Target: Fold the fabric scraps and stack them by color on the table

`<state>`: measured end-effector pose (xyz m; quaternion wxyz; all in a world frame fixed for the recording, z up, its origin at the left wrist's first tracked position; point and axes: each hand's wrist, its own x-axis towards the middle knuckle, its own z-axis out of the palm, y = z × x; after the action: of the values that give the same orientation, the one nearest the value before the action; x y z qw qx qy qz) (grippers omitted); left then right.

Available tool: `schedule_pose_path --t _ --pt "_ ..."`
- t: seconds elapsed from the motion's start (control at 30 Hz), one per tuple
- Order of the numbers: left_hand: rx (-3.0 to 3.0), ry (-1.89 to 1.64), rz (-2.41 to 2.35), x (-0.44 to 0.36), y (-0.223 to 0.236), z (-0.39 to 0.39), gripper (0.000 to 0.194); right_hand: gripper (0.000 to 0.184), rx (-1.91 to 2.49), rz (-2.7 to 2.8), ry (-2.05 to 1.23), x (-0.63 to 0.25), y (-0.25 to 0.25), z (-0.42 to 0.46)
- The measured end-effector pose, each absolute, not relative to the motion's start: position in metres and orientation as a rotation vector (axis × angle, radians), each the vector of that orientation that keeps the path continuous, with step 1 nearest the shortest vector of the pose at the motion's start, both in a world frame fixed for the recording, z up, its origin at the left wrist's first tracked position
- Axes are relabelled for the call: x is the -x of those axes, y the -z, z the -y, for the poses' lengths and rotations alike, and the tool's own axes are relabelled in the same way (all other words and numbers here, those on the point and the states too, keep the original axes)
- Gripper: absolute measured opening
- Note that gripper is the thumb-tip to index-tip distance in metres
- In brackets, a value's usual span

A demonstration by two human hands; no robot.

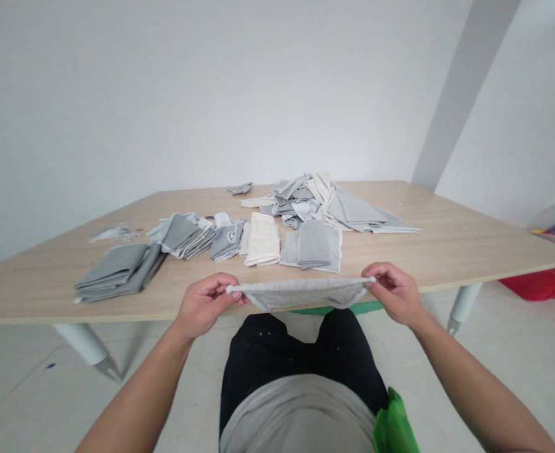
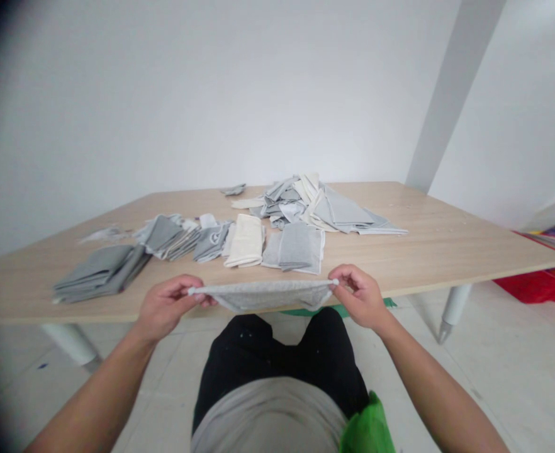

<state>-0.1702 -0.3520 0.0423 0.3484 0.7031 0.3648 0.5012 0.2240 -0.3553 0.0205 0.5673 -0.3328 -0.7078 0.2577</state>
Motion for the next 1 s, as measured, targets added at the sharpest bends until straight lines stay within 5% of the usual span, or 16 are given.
schedule_pose_path --t 0.17,0.37,0.63,1.0 --pt "-2.002 -1.285 -0.940 0.166 -0.062 0.352 0.009 0.011 0.813 1.499 -0.781 -0.233 -0.043 0.358" --pt "-1.632 -1.253 -1.123 0.140 -0.078 0.302 0.027 0.023 0.877 1.264 -0.985 -0.224 -0.064 0.302" --pt "-1.607 -1.183 -1.224 0.108 -0.116 0.203 0.034 0.019 1.035 1.223 -0.854 -0.223 -0.100 0.199" --pt "-1.628 -1.212 -1.189 0.111 -0.131 0.190 0.029 0.017 0.938 1.359 -0.746 -0.237 -0.127 0.202"
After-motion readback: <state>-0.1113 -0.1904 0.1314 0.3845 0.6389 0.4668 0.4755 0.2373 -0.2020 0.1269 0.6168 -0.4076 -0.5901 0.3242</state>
